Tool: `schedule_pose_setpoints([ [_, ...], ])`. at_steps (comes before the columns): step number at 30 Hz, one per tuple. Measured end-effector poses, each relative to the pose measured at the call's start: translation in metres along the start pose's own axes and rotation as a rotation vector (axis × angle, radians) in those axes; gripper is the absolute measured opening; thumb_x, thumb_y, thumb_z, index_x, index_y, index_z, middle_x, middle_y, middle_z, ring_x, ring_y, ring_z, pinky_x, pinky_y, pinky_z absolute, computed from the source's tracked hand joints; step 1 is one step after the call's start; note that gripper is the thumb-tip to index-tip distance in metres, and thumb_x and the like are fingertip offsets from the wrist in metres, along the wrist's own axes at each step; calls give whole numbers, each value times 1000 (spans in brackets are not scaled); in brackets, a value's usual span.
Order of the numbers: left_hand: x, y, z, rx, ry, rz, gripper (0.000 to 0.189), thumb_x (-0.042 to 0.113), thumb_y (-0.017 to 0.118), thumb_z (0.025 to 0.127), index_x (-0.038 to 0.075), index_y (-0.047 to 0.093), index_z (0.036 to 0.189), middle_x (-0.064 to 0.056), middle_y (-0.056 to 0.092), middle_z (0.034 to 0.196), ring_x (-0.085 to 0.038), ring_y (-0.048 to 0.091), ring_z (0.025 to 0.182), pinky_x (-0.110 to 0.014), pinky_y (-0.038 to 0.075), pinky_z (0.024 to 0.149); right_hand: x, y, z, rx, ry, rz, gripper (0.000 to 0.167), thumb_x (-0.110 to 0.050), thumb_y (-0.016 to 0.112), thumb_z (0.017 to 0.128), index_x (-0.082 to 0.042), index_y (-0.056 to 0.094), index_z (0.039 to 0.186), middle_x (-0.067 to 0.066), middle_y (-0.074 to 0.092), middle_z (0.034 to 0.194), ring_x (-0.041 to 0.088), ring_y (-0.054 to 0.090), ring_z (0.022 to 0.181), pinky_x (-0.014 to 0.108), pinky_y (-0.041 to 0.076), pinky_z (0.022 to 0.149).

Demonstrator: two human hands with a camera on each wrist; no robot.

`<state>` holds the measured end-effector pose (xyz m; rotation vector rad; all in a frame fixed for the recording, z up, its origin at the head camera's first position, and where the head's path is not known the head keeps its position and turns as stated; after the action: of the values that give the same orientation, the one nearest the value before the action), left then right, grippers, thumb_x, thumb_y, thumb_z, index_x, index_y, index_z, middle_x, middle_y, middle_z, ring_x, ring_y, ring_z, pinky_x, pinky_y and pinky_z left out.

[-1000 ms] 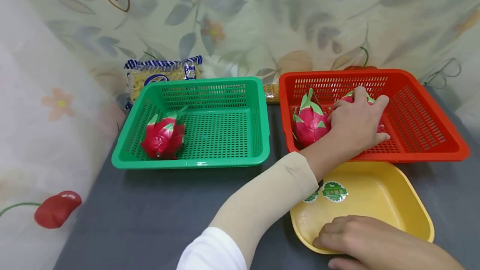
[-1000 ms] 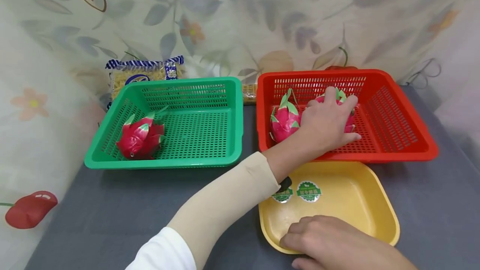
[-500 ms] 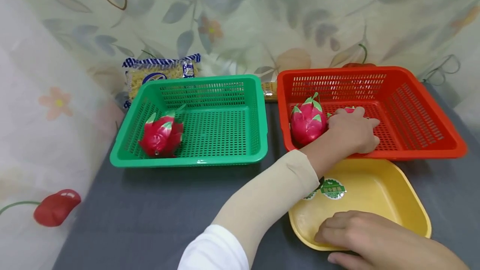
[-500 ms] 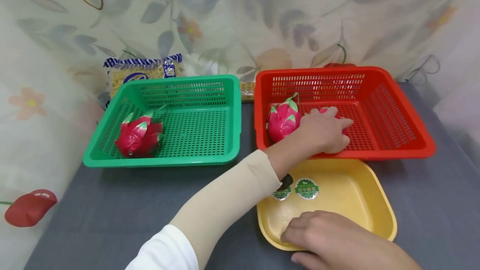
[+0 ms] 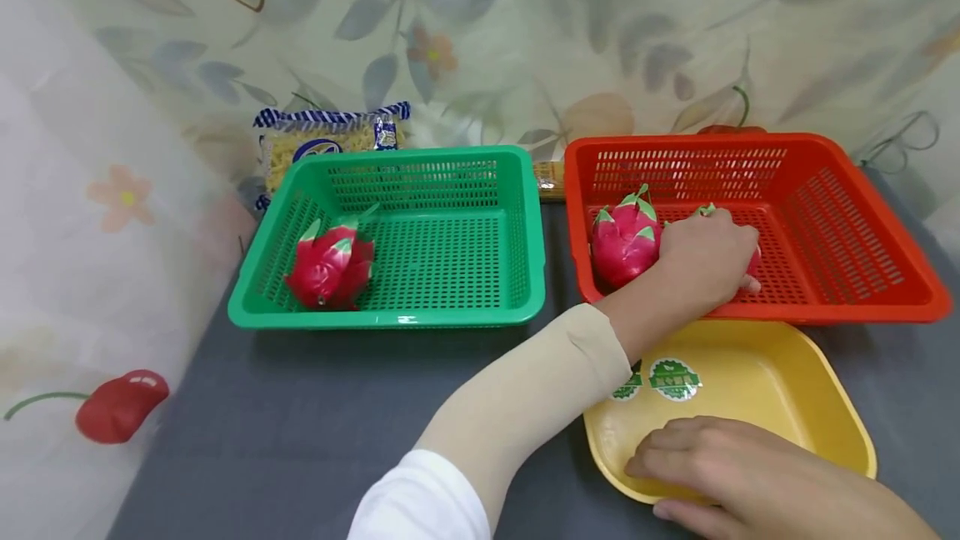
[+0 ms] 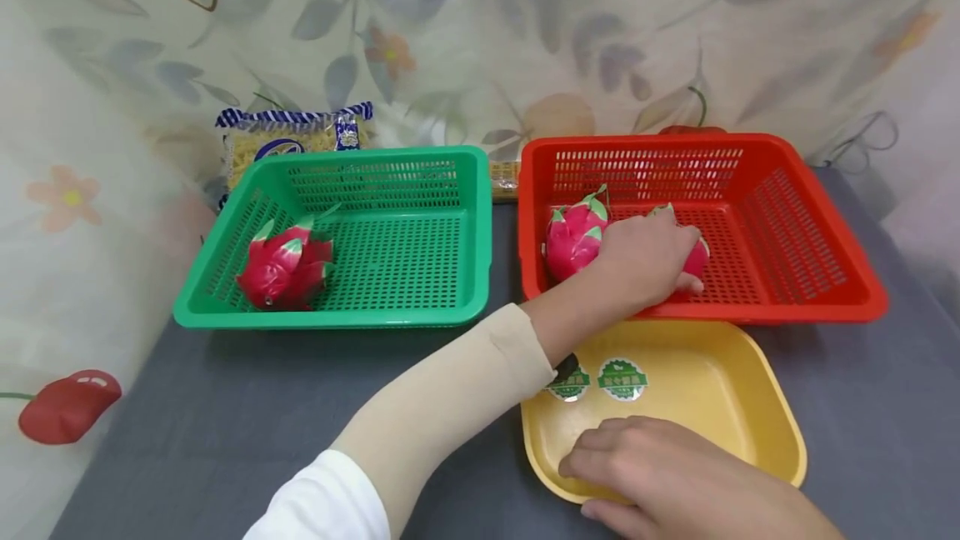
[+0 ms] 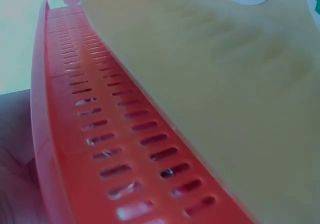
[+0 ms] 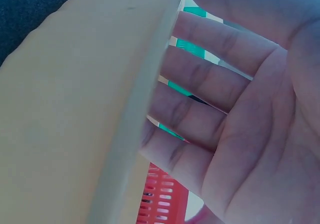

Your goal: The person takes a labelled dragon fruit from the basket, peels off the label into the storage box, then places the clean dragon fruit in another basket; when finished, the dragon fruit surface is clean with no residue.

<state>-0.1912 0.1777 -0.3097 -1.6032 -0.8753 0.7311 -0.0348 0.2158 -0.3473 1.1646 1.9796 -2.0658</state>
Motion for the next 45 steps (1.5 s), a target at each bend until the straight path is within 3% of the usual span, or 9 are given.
schedule_pose_setpoints([
  [7, -33, 0, -35, 189, 144, -87, 51, 48, 56, 99, 36, 46, 148, 9, 47, 146, -10, 45, 132, -28, 49, 97, -1, -2, -2, 60, -26, -57, 26, -36, 68, 97, -26, 69, 120, -20, 65, 109, 2, 62, 93, 33, 57, 76],
  [13, -89, -9, -82, 253, 88, -114, 57, 41, 60, 96, 26, 46, 150, -2, 42, 154, -22, 37, 142, -36, 40, 109, 0, -8, -5, 160, -42, -115, 28, -38, 70, 94, -28, 68, 120, -20, 65, 110, 5, 62, 95, 33, 58, 77],
  [18, -150, -7, -121, 312, -4, -186, 56, 39, 64, 94, 18, 52, 145, -7, 49, 148, -26, 43, 137, -39, 41, 108, 1, -12, -11, 265, -34, -239, 33, -39, 74, 91, -28, 68, 121, -19, 64, 114, 8, 62, 102, 33, 57, 81],
  [22, -211, 7, -160, 336, -142, -282, 53, 36, 66, 95, 15, 55, 143, -8, 52, 145, -28, 49, 132, -46, 44, 104, 3, -12, -17, 305, -8, -311, 33, -41, 75, 90, -29, 68, 120, -19, 62, 117, 9, 60, 105, 31, 54, 85],
  [27, -289, 23, -207, 251, -361, -315, 58, 34, 64, 97, 4, 50, 144, -22, 49, 143, -40, 52, 121, -58, 45, 96, 7, -14, -23, 379, -24, -347, 31, -44, 72, 92, -29, 68, 119, -16, 61, 118, 10, 59, 105, 15, 39, 98],
  [31, -335, 29, -225, 134, -465, -351, 74, 46, 62, 96, -2, 41, 148, -31, 42, 143, -47, 44, 124, -63, 44, 94, 8, -15, -25, 425, -7, -363, 34, -51, 63, 96, -31, 68, 122, -10, 61, 126, 15, 57, 113, 10, 23, 108],
  [35, -350, 35, -230, 75, -491, -395, 90, 61, 62, 91, -1, 36, 150, -30, 41, 142, -46, 43, 123, -61, 48, 89, 8, -17, -22, 451, 1, -350, 41, -54, 58, 97, -30, 65, 130, -5, 59, 134, 21, 53, 124, 11, 16, 111],
  [40, -343, 41, -226, 55, -478, -384, 93, 65, 65, 86, -2, 37, 146, -27, 47, 128, -41, 50, 111, -52, 54, 79, 8, -19, -17, 452, -8, -348, 45, -55, 54, 98, -29, 62, 135, -5, 56, 139, 25, 50, 129, 12, 15, 113],
  [45, -340, 46, -219, 29, -535, -345, 96, 63, 69, 83, -1, 35, 145, -28, 43, 122, -42, 49, 107, -54, 53, 77, 9, -17, -12, 447, -22, -347, 44, -54, 56, 98, -29, 62, 134, -6, 57, 138, 26, 51, 128, 12, 16, 112],
])
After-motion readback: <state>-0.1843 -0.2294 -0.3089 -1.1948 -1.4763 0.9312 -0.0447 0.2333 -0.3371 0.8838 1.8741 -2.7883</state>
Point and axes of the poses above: each hand's wrist, its own z-axis towards the middle knuckle, its own y-axis out of the palm, x = y × z, the point moved 1 cm from there along z, towards the middle knuckle
